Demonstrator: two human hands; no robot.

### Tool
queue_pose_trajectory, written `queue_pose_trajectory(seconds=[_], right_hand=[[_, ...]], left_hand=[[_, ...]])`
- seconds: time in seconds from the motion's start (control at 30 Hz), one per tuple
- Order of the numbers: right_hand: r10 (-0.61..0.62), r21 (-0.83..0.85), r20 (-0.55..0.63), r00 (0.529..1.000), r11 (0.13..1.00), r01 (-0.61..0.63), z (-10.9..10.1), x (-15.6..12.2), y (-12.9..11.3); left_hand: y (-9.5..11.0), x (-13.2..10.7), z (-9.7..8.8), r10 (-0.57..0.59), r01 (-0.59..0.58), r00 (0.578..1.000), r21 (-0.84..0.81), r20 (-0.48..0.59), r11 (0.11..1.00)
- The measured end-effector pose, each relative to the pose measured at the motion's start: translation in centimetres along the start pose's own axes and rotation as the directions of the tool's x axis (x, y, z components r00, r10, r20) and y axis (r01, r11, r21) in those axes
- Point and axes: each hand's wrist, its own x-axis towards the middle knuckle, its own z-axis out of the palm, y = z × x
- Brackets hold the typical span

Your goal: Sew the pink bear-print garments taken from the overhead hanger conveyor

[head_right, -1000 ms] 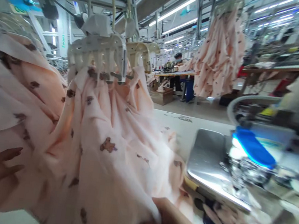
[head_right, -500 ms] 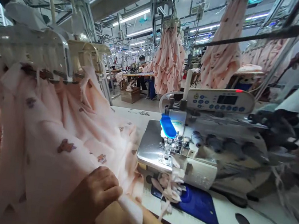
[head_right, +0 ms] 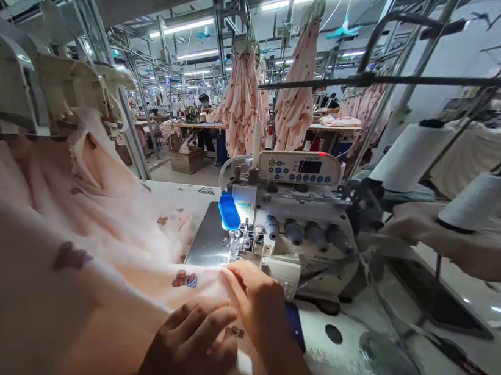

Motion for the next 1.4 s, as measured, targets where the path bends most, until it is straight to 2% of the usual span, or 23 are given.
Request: queue_pose_trajectory(seconds=[0.07,0.1,0.17,0.27,0.33,0.4,0.47,0.57,0.67,0.77,0.83,0.9,0.97,1.0,1.07,1.1,1.17,1.23,1.33,1.4], right_hand=[[-0.085,-0.146,-0.174,0.981,0.988,0.059,0.9,0.5,1.5],[-0.096,-0.172,-0.233,0.968,0.983,0.057,1.2,0.6,2.2],[-0.093,-0.174,-0.297,0.95,0.984,0.042,1.2,0.3,3.3],[-0.115,-0.153,-0.391,0.913,0.986,0.058,0.2,-0.9,3.5],[-0.152,-0.147,-0.39,0.908,0.984,0.102,-0.3,-2.1,2.8],[-0.212,-0.168,-0.313,0.926,0.972,0.165,-0.2,-3.1,2.0],[-0.295,-0.216,-0.241,0.925,0.945,0.245,0.4,-3.7,1.4],[-0.36,-0.296,-0.195,0.912,0.908,0.295,1.4,-3.4,1.1],[-0.274,-0.375,-0.212,0.938,0.909,0.181,1.8,-2.5,1.5],[-0.179,-0.449,-0.29,0.94,0.893,0.032,1.8,-1.8,1.7],[-0.178,-0.446,-0.342,0.923,0.895,0.007,1.9,-1.9,1.5],[-0.184,-0.326,-0.372,0.91,0.944,0.058,2.2,-2.4,0.9],[-0.126,-0.06,-0.341,0.931,0.992,0.113,2.5,-3.4,0.0],[-0.069,0.114,-0.282,0.957,0.988,0.105,2.6,-3.9,-0.5],[0.047,0.441,-0.087,0.995,0.898,-0.004,2.6,-4.9,-1.4],[0.099,0.547,0.004,0.995,0.833,-0.085,2.4,-5.2,-1.7],[0.193,0.65,0.105,0.976,0.729,-0.214,2.1,-5.6,-2.1],[0.283,0.686,0.101,0.954,0.674,-0.273,1.9,-5.7,-2.1],[0.34,0.767,0.14,0.93,0.557,-0.319,2.1,-5.2,-1.9],[0.401,0.778,0.16,0.902,0.511,-0.365,2.3,-4.7,-1.5]], left_hand=[[-1.0,-0.5,3.1,-0.09,0.091,0.996,0.044,-0.01,0.995],[-1.6,-0.8,4.0,-0.127,0.127,0.992,0.068,0.006,0.99],[-3.4,-1.4,4.4,-0.159,0.151,0.984,0.102,0.081,0.983],[-6.6,-1.9,3.6,-0.224,0.198,0.962,0.168,0.154,0.966],[-8.2,-2.0,3.4,-0.298,0.253,0.934,0.225,0.197,0.941],[-8.9,-1.9,3.4,-0.349,0.292,0.915,0.265,0.201,0.919],[-8.7,-1.8,3.4,-0.345,0.293,0.922,0.263,0.178,0.919],[-7.7,-1.5,3.0,-0.239,0.207,0.96,0.203,0.145,0.957],[-7.6,-1.1,3.4,-0.189,0.167,0.969,0.141,0.158,0.976],[-8.8,-0.7,4.8,-0.3,0.265,0.934,0.184,0.197,0.947],[-9.4,-0.3,5.4,-0.333,0.293,0.919,0.201,0.212,0.935],[-9.1,0.1,5.0,-0.318,0.282,0.924,0.181,0.214,0.942],[-7.8,0.5,3.4,-0.28,0.256,0.941,0.142,0.192,0.956],[-7.0,0.7,2.3,-0.247,0.23,0.952,0.106,0.183,0.967],[-5.3,0.5,0.1,-0.167,0.163,0.971,0.036,0.172,0.986],[-4.6,0.3,-0.8,-0.145,0.143,0.976,0.024,0.162,0.989],[-3.7,-0.4,-1.8,-0.188,0.182,0.973,0.053,0.133,0.982],[-3.4,-0.9,-1.7,-0.309,0.302,0.948,0.097,0.077,0.948],[-3.6,-0.1,-0.3,-0.418,0.414,0.907,0.074,0.051,0.907],[-4.2,1.3,0.8,-0.441,0.43,0.891,0.107,0.106,0.896]])
